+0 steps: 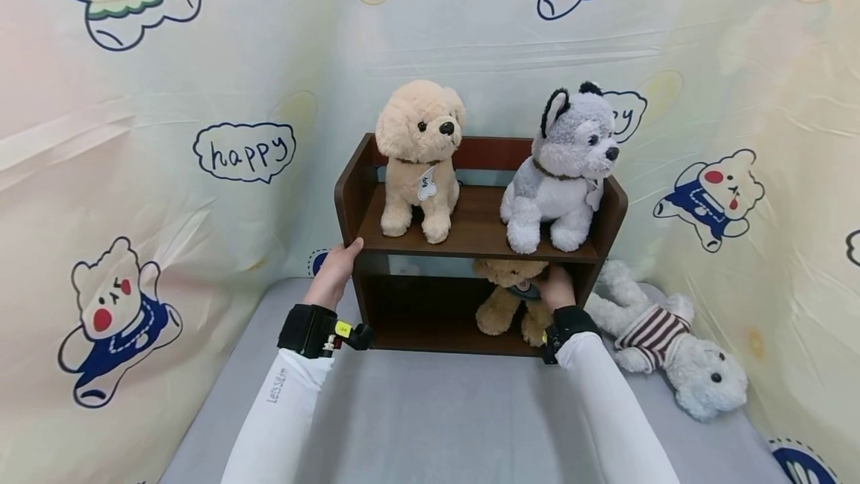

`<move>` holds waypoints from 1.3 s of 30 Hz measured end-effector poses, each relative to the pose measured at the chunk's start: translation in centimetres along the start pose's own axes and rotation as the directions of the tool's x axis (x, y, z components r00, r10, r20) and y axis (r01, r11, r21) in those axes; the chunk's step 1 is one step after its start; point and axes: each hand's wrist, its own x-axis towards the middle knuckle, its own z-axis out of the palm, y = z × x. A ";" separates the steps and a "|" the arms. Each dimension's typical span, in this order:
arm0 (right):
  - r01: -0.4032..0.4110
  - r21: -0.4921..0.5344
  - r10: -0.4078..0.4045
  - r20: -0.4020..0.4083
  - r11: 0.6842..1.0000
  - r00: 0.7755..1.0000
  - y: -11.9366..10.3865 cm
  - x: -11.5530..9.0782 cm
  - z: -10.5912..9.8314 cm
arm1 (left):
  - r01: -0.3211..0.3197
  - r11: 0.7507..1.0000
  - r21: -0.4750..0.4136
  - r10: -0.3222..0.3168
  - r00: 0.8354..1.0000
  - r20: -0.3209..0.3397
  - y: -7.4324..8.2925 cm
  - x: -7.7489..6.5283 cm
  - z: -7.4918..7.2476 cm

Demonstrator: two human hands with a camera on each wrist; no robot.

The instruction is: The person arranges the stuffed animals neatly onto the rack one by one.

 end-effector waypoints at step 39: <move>0.224 -0.589 -0.301 -0.035 0.777 0.953 10.0 4.7 5.0 | -0.003 1.000 -0.015 0.003 1.000 0.000 0.0 -0.2 -0.1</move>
